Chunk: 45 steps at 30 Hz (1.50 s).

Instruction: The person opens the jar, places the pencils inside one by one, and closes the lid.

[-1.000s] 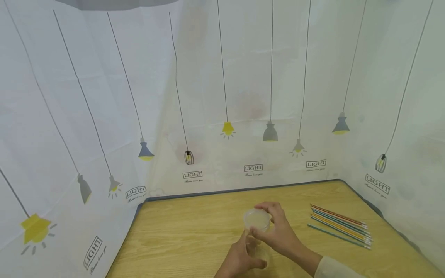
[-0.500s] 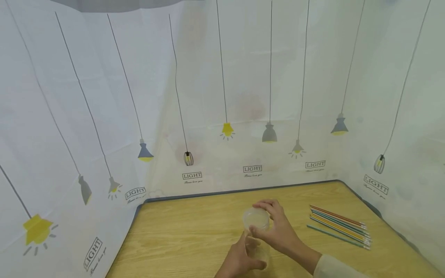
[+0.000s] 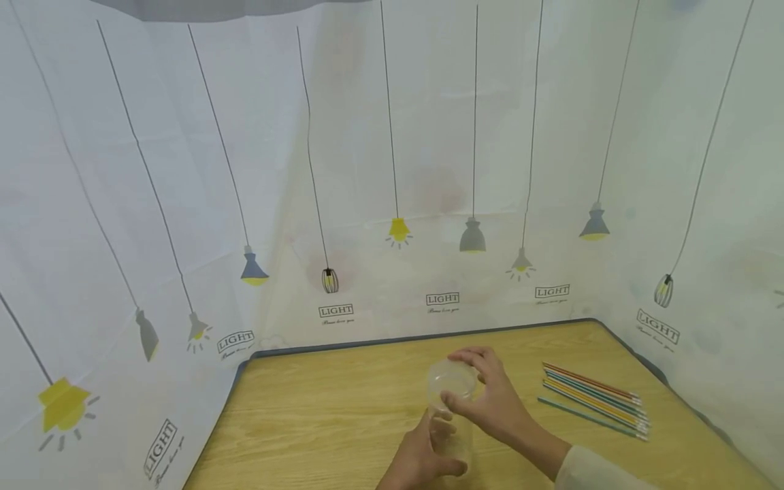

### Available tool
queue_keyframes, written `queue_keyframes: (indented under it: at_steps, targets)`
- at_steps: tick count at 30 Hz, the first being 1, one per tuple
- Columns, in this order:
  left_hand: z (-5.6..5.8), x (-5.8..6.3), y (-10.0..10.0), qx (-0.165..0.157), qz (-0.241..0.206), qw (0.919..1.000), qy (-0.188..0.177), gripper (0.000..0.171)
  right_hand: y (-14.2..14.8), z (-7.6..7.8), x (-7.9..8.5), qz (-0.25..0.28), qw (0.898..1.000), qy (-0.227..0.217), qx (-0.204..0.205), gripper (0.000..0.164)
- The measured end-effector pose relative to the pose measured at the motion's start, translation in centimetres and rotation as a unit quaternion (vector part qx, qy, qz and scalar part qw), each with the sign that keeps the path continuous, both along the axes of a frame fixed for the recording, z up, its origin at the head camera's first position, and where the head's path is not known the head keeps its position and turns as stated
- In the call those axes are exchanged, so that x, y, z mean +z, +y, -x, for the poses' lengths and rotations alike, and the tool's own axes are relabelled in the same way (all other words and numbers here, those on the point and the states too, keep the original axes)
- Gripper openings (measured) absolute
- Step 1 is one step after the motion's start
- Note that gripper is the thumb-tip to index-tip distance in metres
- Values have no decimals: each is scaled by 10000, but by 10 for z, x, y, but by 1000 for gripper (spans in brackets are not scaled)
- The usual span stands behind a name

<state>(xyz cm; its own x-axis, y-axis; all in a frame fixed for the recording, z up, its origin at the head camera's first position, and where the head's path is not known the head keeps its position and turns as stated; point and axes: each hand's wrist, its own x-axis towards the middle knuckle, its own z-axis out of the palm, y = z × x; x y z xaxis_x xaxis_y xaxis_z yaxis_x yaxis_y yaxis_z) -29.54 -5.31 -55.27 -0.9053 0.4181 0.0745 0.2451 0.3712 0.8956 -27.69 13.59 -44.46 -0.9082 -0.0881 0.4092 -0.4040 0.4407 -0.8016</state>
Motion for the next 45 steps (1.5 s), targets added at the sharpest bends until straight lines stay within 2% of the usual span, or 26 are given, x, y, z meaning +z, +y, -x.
queue_keyframes:
  at_steps: [14,32,39,45]
  targets:
    - [3,-4,-2,29,-105,9998,-183,87,18,-2,1,87,9992,314,-227,57]
    - [-1,-2,-1,28,-246,9991,-355,97,65,-22,-13,-80,9973,17,-727,55]
    - [0,-4,0,43,-260,9990,-375,103,90,-32,-23,-290,9949,-574,-774,62]
    - [0,-4,1,29,-234,9988,-438,105,117,-41,-34,-399,9879,-1168,-939,70]
